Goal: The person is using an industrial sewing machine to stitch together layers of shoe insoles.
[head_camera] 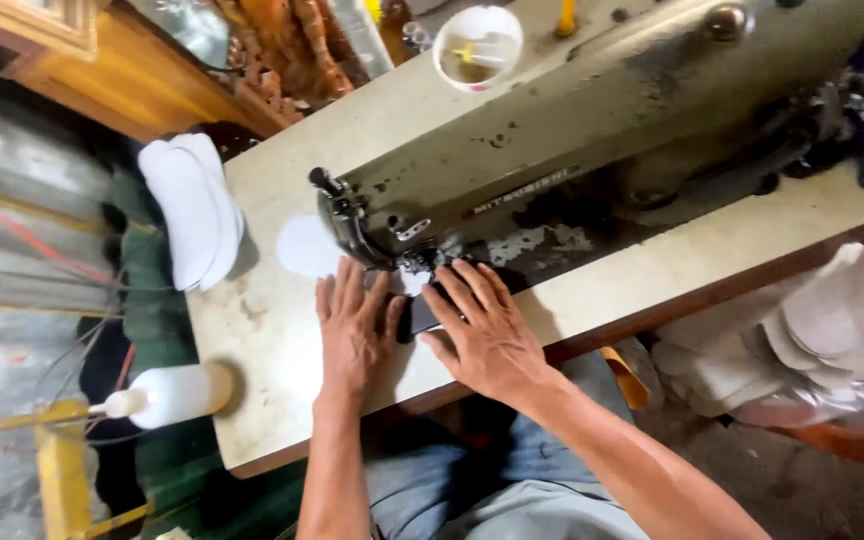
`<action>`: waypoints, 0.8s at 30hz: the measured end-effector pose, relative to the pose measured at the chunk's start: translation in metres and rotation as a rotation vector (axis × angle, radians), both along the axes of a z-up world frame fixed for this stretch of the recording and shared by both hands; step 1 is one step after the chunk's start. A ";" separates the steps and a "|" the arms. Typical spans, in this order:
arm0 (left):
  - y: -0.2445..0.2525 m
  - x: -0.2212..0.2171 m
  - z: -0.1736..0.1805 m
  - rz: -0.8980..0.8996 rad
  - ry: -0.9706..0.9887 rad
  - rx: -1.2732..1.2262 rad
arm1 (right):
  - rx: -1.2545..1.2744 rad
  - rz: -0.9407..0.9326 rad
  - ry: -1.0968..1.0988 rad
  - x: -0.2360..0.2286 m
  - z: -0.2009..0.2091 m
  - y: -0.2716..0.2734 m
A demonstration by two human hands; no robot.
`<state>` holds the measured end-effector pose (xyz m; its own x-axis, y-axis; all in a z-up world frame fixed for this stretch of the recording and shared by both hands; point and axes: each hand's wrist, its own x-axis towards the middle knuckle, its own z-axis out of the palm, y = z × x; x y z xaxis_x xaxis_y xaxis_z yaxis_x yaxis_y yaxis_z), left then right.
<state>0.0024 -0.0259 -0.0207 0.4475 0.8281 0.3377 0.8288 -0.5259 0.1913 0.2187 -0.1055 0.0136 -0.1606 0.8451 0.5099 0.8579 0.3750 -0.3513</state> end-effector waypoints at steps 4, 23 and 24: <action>-0.009 0.004 0.006 0.014 0.033 -0.007 | -0.098 0.035 0.012 0.002 0.000 0.000; -0.099 0.045 0.077 -0.072 -0.070 -0.199 | 0.183 0.082 -0.007 0.017 0.010 -0.029; -0.102 0.046 0.075 -0.115 -0.104 -0.182 | 0.179 0.088 -0.016 0.019 0.008 -0.032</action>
